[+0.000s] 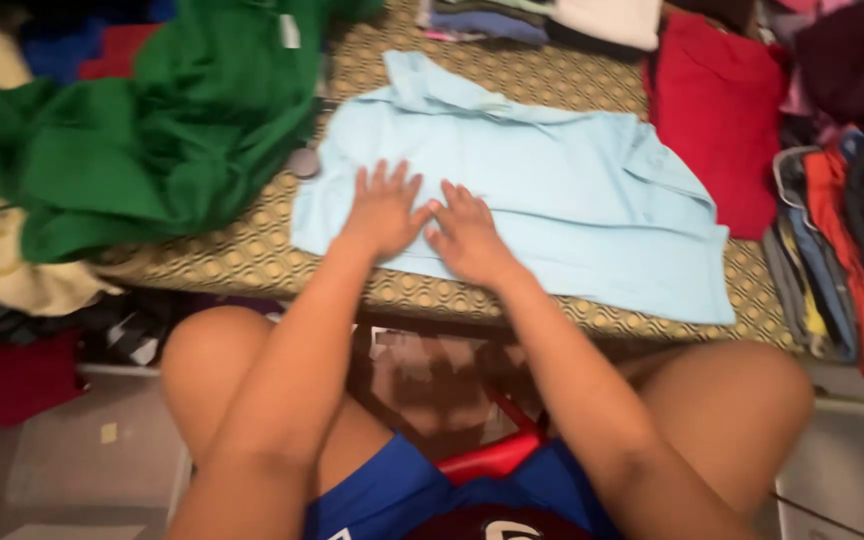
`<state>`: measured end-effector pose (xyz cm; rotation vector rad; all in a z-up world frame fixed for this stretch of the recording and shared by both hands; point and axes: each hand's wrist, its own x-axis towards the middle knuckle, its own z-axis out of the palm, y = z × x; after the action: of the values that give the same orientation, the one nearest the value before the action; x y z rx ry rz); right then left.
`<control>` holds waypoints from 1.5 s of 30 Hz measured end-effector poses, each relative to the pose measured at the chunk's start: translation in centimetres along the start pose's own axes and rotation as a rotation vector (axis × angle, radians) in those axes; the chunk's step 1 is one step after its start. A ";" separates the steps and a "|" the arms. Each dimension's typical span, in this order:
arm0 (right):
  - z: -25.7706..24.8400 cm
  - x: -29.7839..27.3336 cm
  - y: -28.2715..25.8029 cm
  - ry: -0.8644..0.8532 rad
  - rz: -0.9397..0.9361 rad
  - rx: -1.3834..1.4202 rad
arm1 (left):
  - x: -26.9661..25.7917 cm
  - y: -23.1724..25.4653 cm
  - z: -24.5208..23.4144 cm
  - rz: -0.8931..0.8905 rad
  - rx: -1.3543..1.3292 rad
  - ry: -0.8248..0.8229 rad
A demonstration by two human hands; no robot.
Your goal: Fold various items of clothing including jerseys and t-shirts on a flat surface.
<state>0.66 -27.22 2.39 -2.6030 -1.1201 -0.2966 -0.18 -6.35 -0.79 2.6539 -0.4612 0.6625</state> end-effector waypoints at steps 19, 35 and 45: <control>-12.7 -2.6 28.9 -0.029 0.836 -0.099 | 18.7 -8.2 4.0 -0.087 0.169 -0.399; -13.2 -9.4 33.5 0.552 0.624 0.621 | 11.7 -1.9 -9.9 0.038 0.026 -0.020; -21.2 -20.1 22.9 -0.152 0.449 -0.329 | -0.4 5.0 -14.7 0.116 0.155 -0.373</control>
<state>2.35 -63.06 12.03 -3.1174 -0.5290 -0.1953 -8.09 -4.44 12.39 2.9255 -0.6943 0.2381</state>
